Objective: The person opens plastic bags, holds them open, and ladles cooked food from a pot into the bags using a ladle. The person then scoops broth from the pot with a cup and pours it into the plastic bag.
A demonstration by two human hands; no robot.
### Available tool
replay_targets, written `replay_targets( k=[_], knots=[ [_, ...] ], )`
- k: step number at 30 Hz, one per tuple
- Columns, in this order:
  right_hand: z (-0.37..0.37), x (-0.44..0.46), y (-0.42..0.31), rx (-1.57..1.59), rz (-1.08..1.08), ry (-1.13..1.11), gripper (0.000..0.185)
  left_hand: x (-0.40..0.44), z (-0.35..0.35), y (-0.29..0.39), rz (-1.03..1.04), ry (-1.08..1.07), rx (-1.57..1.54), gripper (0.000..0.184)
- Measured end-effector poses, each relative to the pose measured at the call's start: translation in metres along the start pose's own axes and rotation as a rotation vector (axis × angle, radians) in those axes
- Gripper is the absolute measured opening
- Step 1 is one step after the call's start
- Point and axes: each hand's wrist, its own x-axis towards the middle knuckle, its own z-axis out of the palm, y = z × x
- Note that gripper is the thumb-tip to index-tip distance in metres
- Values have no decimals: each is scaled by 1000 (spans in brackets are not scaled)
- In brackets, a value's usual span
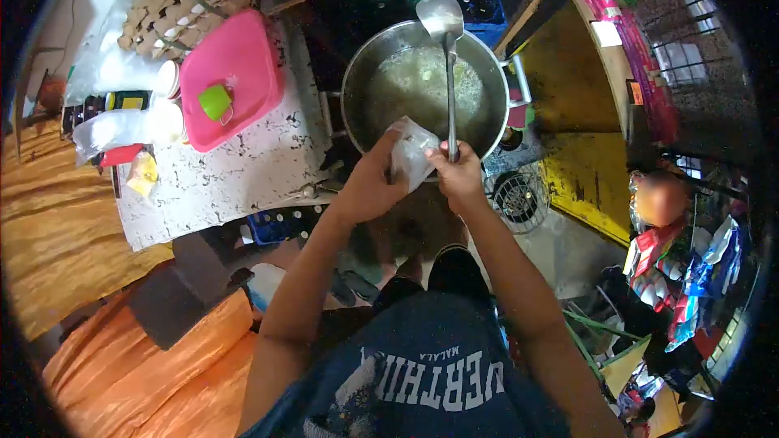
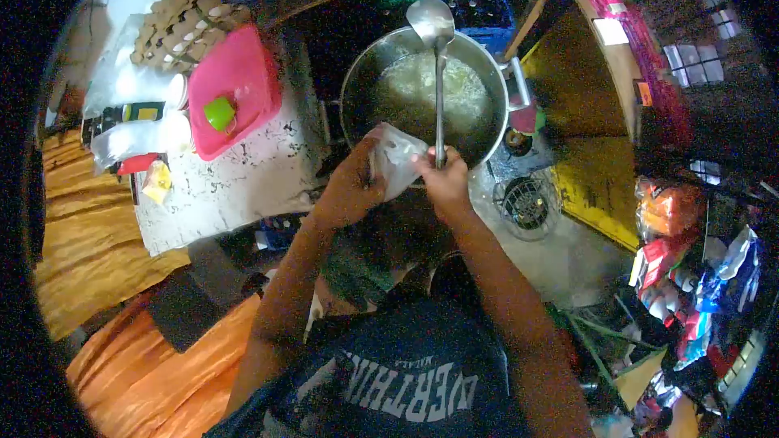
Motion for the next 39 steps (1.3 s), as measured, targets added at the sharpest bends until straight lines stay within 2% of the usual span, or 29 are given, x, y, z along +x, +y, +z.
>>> replay_targets(
  k=[2,4,8,10,12,14,16,17,18,19,21,22,23,24,25,27,28,29,32,33,35,37,39],
  knots=[
    [-7,4,9,-34,-57,-10,26,-4,0,-5,-6,12,-37,70],
    [-15,-1,4,-92,-93,-55,26,-8,-4,-9,29,31,73,70],
    [-28,-26,-22,-145,-63,-116,21,-18,-11,-20,37,145,155,66],
    [-35,-40,-34,-159,-65,-127,14,-25,-13,-19,-66,153,76,69],
    [-52,-50,-50,-106,196,-96,7,-29,-18,-16,-66,157,36,70],
    [-69,-59,-61,-533,64,-49,22,-38,-26,-13,-72,201,-1,70],
    [-81,-52,-58,-526,-200,-159,24,-50,-30,-11,-64,217,-7,71],
    [-64,-59,-91,-654,-148,-211,23,-58,-32,-14,-74,258,-9,71],
    [-44,-58,-111,-668,-259,-302,23,-65,-31,-18,-44,284,-58,70],
    [-6,-69,-143,-693,-264,-299,23,-70,-30,-22,-8,304,-107,69],
    [47,-51,-176,-951,-476,-382,25,-85,-36,1,-1,301,-196,67],
    [74,-33,-178,-975,-783,-436,25,-95,-41,17,2,314,-203,67],
    [109,-30,-193,-1089,-840,-447,26,-104,-43,30,-57,314,-196,67],
    [141,-12,-198,-1152,-857,-555,26,-114,-43,35,-124,309,-192,68],
    [168,15,-184,-1023,-1080,-576,25,-123,-41,28,-138,310,-204,68],
    [225,31,-182,-1366,-929,-552,22,-138,-38,15,-19,396,-173,68],
    [247,48,-176,-1429,-966,-545,22,-146,-38,15,16,427,-163,68],
    [262,57,-168,-1489,-1010,-539,22,-154,-44,31,-67,407,-271,70],
    [279,48,-170,-1454,-1103,-596,24,-174,-54,48,-151,435,-415,71],
    [285,41,-168,-1496,-1203,-441,25,-180,-57,48,-150,456,-431,71],
    [270,12,-181,-1084,-1402,-634,26,-189,-63,46,-135,498,-452,72],
    [234,-53,-191,-848,-1363,-881,20,-199,-70,45,-115,543,-452,73],
    [193,-112,-173,-823,-1418,-984,16,-209,-75,37,-126,584,-362,71]
  ],
)
